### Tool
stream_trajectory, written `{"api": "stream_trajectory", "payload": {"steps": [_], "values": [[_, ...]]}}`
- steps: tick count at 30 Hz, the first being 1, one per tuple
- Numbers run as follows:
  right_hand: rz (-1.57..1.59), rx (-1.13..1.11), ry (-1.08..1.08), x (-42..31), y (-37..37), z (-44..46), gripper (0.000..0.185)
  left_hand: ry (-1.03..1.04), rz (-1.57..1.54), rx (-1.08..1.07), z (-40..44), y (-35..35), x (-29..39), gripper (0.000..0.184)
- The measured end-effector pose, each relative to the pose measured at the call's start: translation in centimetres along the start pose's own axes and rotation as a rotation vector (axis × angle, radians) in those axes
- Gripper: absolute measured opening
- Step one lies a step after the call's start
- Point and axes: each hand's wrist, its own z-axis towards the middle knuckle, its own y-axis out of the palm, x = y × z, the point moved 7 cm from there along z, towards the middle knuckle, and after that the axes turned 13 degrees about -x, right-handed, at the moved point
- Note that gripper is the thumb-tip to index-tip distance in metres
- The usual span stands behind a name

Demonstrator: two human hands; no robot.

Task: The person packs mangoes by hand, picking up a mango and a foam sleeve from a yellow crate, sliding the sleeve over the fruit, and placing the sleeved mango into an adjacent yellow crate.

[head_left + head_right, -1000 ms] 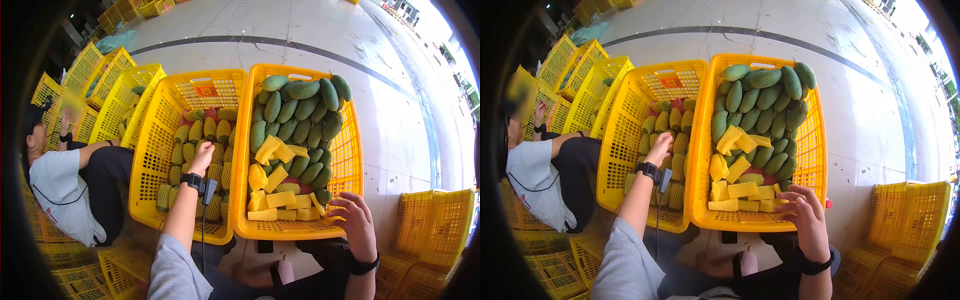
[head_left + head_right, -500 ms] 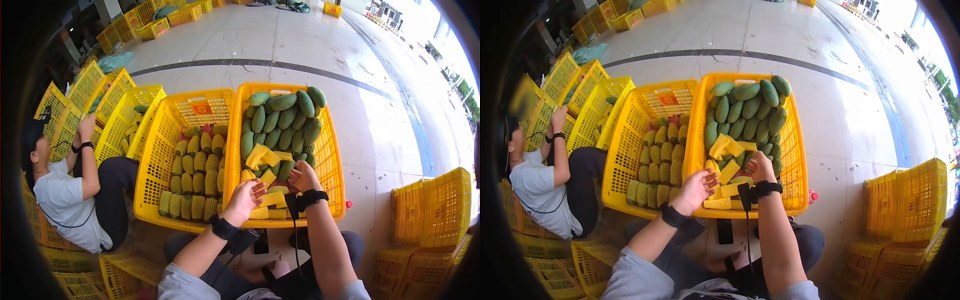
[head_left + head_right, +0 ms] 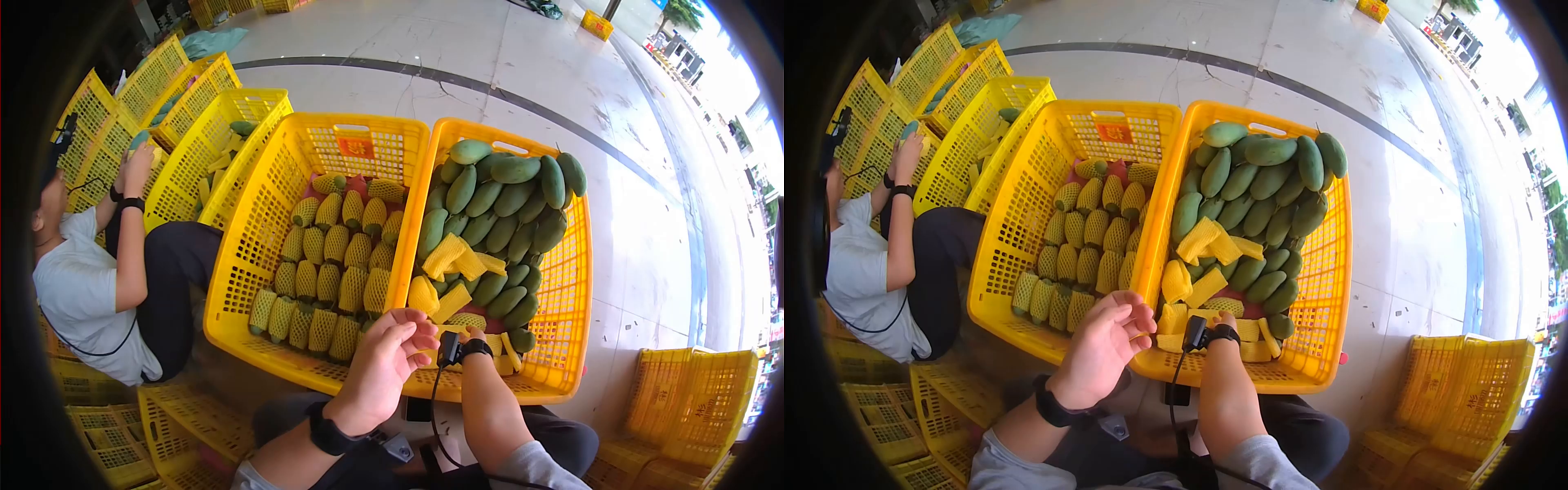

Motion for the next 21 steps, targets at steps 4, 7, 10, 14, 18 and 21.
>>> {"api": "stream_trajectory", "payload": {"steps": [4,7,10,14,18,21], "values": [[-0.005,0.060,-0.327,-4.3,5.7,-10.8,0.025,0.063,0.021,0.073,-0.4,-0.7,0.9,0.013],[-0.118,-0.957,-0.287,-5.2,13.2,-12.1,0.017,0.037,0.125,0.154,-0.1,-1.7,0.5,0.021],[-0.279,-1.397,-0.149,-4.0,19.3,-21.8,0.047,-0.047,0.173,0.169,0.5,-2.6,-1.8,0.034],[-0.568,-1.729,0.012,-2.4,23.0,-32.6,0.050,-0.016,0.141,0.067,2.1,-2.3,-2.4,0.037],[-0.716,-1.206,-0.379,-6.7,23.3,-28.5,0.024,0.097,0.130,0.212,1.6,-2.4,-1.5,0.032],[-0.281,-0.380,-0.265,-10.6,14.8,-14.0,0.047,0.118,-0.085,0.185,1.3,-2.1,-1.3,0.034]]}}
